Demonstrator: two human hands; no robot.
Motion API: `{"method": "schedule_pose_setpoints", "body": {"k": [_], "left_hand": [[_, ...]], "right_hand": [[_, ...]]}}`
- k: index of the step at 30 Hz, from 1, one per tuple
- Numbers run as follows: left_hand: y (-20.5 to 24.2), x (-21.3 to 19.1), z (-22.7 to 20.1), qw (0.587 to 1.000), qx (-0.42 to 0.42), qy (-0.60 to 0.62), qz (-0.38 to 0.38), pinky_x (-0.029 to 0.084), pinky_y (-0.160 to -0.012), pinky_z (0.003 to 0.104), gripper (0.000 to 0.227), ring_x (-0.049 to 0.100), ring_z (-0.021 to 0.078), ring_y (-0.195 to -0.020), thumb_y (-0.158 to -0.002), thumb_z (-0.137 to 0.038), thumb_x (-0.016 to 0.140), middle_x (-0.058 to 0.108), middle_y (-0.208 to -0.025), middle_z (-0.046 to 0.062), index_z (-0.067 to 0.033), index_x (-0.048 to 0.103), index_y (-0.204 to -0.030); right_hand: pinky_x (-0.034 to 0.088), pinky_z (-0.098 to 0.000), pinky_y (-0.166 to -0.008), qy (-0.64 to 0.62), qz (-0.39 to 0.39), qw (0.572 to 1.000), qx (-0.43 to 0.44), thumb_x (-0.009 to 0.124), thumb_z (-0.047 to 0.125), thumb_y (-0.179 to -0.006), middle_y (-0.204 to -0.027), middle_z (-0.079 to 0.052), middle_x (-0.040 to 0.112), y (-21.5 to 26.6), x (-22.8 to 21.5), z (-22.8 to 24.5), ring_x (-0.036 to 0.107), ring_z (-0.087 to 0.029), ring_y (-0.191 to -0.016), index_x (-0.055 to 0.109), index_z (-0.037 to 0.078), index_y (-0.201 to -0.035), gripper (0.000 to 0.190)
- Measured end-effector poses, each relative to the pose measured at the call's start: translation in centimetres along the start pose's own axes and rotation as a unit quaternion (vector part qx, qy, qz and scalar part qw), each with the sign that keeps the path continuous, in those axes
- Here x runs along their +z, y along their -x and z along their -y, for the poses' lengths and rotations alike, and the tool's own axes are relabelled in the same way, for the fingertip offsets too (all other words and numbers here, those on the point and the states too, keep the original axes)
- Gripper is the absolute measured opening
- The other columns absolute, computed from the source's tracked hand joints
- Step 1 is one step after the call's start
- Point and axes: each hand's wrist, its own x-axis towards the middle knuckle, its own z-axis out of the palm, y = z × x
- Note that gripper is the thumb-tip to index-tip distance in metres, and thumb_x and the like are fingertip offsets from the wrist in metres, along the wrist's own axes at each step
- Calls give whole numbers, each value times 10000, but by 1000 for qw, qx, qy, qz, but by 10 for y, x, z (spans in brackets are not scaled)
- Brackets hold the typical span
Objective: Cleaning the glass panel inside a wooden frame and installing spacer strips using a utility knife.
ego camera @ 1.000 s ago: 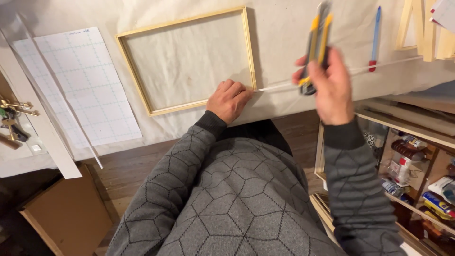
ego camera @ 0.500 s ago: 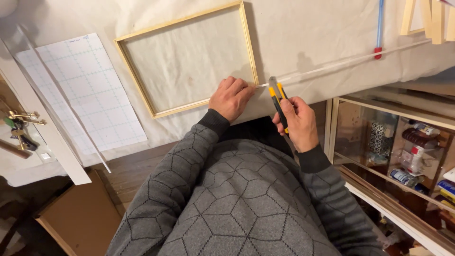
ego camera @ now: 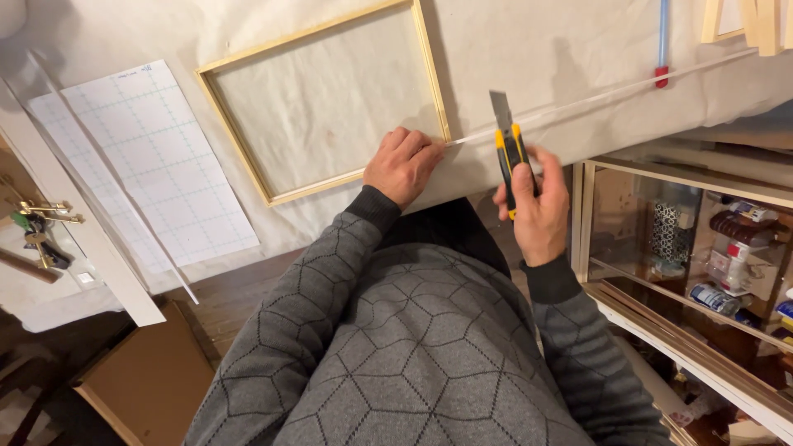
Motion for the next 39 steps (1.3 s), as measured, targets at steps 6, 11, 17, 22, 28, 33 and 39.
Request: {"method": "schedule_pose_setpoints", "body": {"k": [6, 11, 17, 22, 28, 33, 39], "left_hand": [[0, 1, -1, 1000, -4, 5, -8, 499, -820, 343, 183, 571, 209, -894, -881, -136, 798, 610, -932, -12, -134, 750, -1058], [0, 4, 0, 1000, -4, 6, -12, 497, -810, 348, 164, 573, 213, -892, -873, -141, 804, 612, -925, -9, -135, 749, -1027], [3, 4, 1, 1000, -2, 8, -10, 491, -803, 348, 168, 571, 216, -897, -875, -137, 804, 615, -938, -7, -125, 748, -1033], [2, 3, 1, 1000, -2, 9, -11, 485, -790, 357, 181, 571, 225, -893, -861, -128, 803, 613, -933, 1, -117, 747, -1032], [2, 3, 0, 1000, 1, 6, -16, 489, -787, 347, 170, 578, 209, -888, -867, -121, 798, 615, -932, -11, -121, 739, -1027], [0, 1, -1, 1000, 4, 8, -20, 495, -794, 349, 162, 578, 211, -891, -882, -117, 799, 615, -940, -4, -109, 737, -1032], [-2, -1, -3, 1000, -2, 6, -11, 492, -790, 357, 172, 578, 226, -889, -871, -119, 813, 614, -935, 5, -100, 739, -1024]], "right_hand": [[563, -297, -852, 48, 86, 980, -174, 776, 234, -973, -1148, -69, 605, 17, -7, 16, 636, -157, -927, 384, 30, -1549, 726], [532, -319, -749, 170, 48, 928, -327, 914, 303, -831, -983, -65, 593, 22, -13, 22, 627, -190, -810, 436, 44, -1402, 789], [512, -396, -630, 249, -45, 842, -477, 815, 232, -866, -824, -98, 636, 20, -11, 23, 627, -281, -651, 589, 38, -1155, 415], [541, -408, -661, 257, -40, 844, -469, 739, 104, -912, -925, -149, 699, 11, 1, 18, 654, -300, -697, 611, -17, -1208, 344], [546, -408, -672, 288, 22, 851, -438, 764, 50, -889, -866, -124, 670, 8, 12, 17, 665, -303, -710, 637, -14, -1257, 394], [536, -410, -667, 291, 37, 860, -417, 769, 39, -880, -843, -119, 652, 10, 16, 13, 656, -305, -723, 639, 12, -1262, 405], [533, -420, -666, 315, 32, 859, -403, 781, 35, -859, -839, -110, 650, 14, 17, 3, 648, -311, -731, 652, 47, -1270, 430]]}}
